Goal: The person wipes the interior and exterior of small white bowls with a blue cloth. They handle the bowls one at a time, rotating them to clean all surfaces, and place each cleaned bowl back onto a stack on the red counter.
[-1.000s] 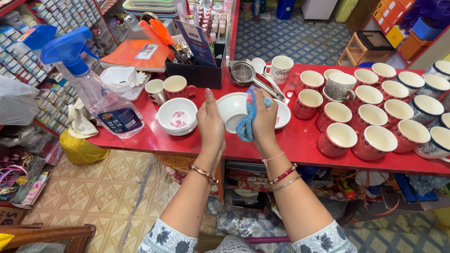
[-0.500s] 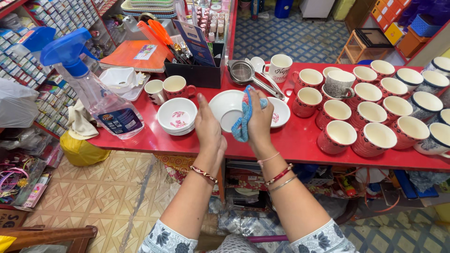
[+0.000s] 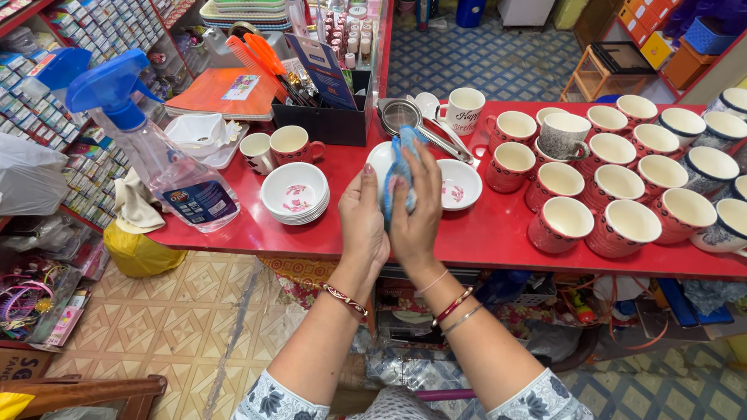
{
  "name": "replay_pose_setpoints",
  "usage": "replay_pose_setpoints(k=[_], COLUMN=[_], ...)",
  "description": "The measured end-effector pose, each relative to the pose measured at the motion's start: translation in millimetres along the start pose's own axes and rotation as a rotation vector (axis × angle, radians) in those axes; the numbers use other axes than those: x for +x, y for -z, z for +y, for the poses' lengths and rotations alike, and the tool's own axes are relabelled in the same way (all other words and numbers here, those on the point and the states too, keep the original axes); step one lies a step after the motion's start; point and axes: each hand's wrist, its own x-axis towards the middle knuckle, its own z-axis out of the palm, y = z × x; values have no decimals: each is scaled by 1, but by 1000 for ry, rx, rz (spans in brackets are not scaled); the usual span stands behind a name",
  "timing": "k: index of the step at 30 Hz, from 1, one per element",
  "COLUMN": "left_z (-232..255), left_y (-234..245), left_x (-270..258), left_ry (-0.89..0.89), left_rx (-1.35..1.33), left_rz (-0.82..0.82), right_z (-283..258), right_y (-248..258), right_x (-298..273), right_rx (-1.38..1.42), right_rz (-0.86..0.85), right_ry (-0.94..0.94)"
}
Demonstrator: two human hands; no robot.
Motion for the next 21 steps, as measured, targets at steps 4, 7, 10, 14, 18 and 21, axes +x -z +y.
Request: replay_pose_setpoints(k=[4,7,10,14,18,21], left_z=[-2,-2,0,4,5,12], left_y=[0,-1,-2,-1,-1,0], left_x=[0,1,4,0,-6,-6], left_ry=[-50,-39,-5,-21,53,31], left_rx=[128,157,178,351,486,456], left_rz=[-51,-45,-37,-129,-211,-196], right_z=[6,-6,-22,-19,16,33], right_y=[3,6,10,18,23,23], right_x=[25,24,22,33,49,51], right_rx=[226,78,-125,-111,120,439], right_rz=[6,1,-42,-145,-137,-123], right_ry=[-305,-203,61,53,-222,-485])
